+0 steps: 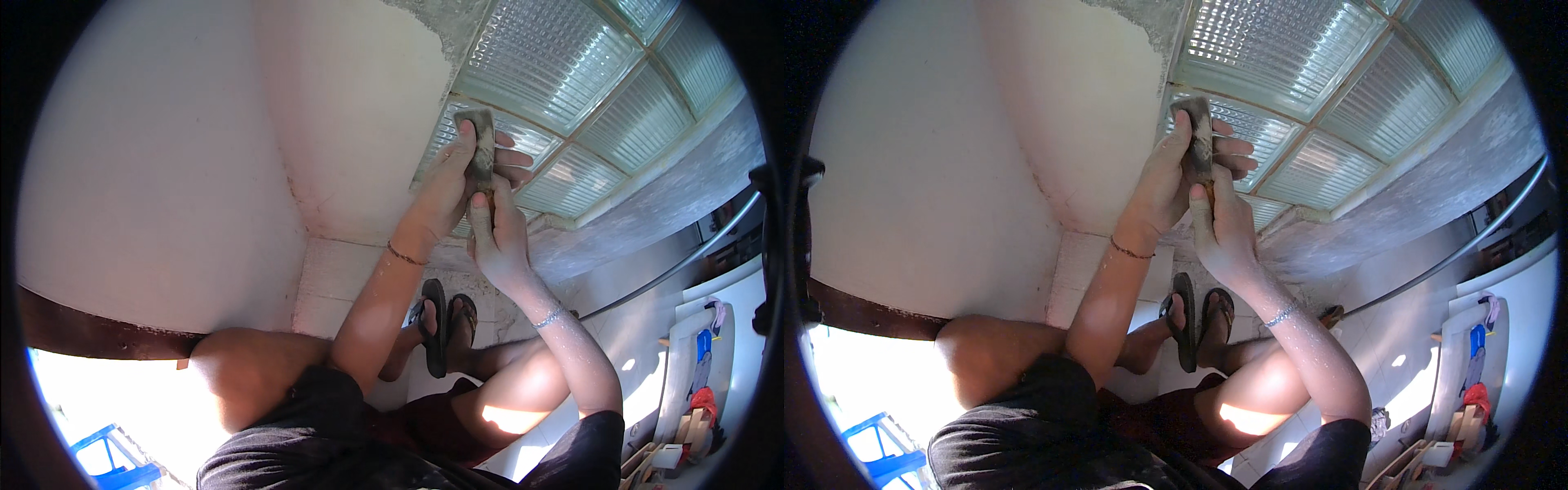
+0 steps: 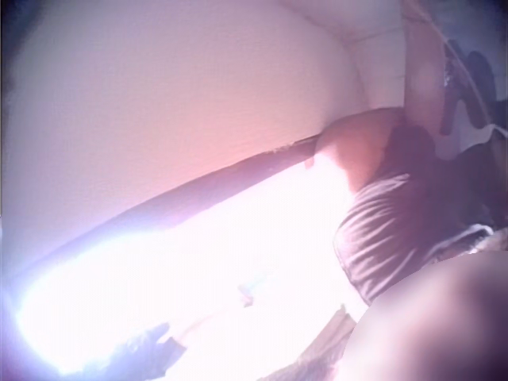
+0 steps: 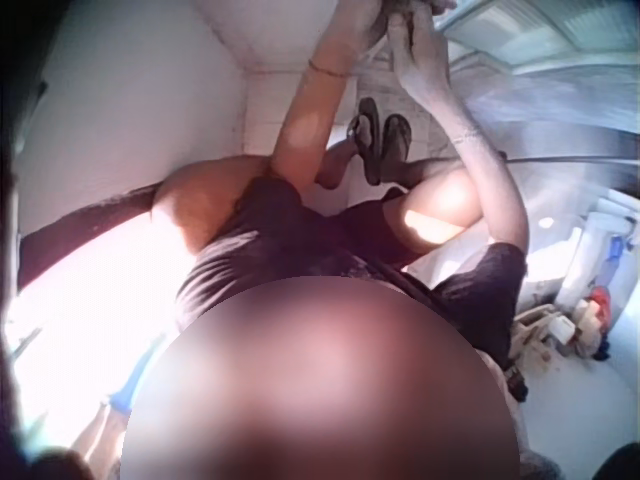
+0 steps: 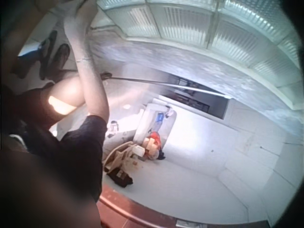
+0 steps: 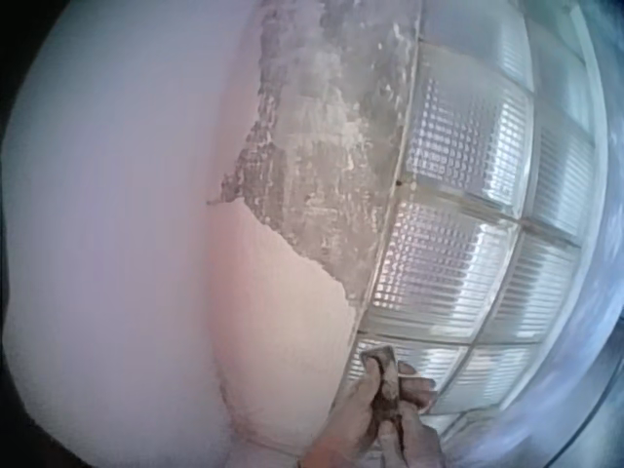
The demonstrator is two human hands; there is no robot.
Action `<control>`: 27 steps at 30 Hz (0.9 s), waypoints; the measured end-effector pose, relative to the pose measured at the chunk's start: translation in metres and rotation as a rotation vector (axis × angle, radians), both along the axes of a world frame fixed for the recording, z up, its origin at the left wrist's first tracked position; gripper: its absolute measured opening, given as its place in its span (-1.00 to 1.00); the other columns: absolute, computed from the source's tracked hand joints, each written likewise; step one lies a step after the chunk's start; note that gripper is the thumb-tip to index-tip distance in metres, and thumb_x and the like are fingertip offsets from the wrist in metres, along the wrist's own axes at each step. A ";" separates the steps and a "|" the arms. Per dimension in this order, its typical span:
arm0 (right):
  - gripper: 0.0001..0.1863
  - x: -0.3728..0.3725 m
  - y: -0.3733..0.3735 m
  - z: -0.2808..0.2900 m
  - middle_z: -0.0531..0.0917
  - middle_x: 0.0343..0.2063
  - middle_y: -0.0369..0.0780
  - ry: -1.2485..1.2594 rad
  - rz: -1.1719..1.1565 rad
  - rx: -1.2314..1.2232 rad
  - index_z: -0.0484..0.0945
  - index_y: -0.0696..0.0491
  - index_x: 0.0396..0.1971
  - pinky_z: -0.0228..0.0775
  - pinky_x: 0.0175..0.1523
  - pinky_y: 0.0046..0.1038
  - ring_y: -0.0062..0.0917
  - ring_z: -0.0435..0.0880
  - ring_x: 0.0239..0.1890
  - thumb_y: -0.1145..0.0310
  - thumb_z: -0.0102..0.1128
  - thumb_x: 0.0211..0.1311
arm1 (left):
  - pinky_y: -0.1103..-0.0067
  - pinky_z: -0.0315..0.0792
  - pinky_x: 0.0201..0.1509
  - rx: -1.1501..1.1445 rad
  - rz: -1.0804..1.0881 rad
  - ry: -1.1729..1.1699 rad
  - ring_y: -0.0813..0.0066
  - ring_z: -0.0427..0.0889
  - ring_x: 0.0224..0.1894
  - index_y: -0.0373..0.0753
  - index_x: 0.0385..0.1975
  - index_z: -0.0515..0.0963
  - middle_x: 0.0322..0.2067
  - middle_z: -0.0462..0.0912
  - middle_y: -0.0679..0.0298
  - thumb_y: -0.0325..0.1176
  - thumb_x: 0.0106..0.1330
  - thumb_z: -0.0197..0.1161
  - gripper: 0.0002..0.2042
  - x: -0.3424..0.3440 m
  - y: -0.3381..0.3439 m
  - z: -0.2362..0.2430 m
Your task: The person uses a trowel to apply and smooth plaster onto a ceiling surface. They repeatedly spread the material along the edge where the ceiling meets a translucent panel, working to create a smooth finish.
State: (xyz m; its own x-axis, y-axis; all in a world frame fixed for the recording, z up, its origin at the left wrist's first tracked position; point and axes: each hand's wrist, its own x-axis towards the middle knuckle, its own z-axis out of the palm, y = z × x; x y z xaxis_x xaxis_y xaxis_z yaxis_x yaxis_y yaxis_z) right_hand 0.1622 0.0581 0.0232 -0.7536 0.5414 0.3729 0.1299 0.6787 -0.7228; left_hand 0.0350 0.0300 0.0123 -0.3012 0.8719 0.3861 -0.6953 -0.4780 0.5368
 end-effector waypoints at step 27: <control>-0.50 -0.043 0.006 -0.020 0.42 0.09 0.11 0.243 0.001 0.348 0.17 0.33 0.30 0.43 0.03 -0.26 -0.11 0.57 -0.05 0.37 -0.23 0.48 | 0.53 0.50 -0.39 -0.096 0.381 0.186 0.42 0.54 -0.55 -0.24 -0.37 0.41 -0.60 0.56 0.15 0.10 0.55 -0.16 -0.51 -0.004 0.002 -0.003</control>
State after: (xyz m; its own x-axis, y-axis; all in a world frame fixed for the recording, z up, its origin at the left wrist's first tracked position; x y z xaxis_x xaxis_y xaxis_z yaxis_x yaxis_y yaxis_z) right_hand 0.1193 0.0644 0.0028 -0.6219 0.3508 0.7001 -0.0171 0.8877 -0.4600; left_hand 0.0310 0.0321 0.0096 -0.5411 0.7468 0.3867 -0.3662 -0.6232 0.6910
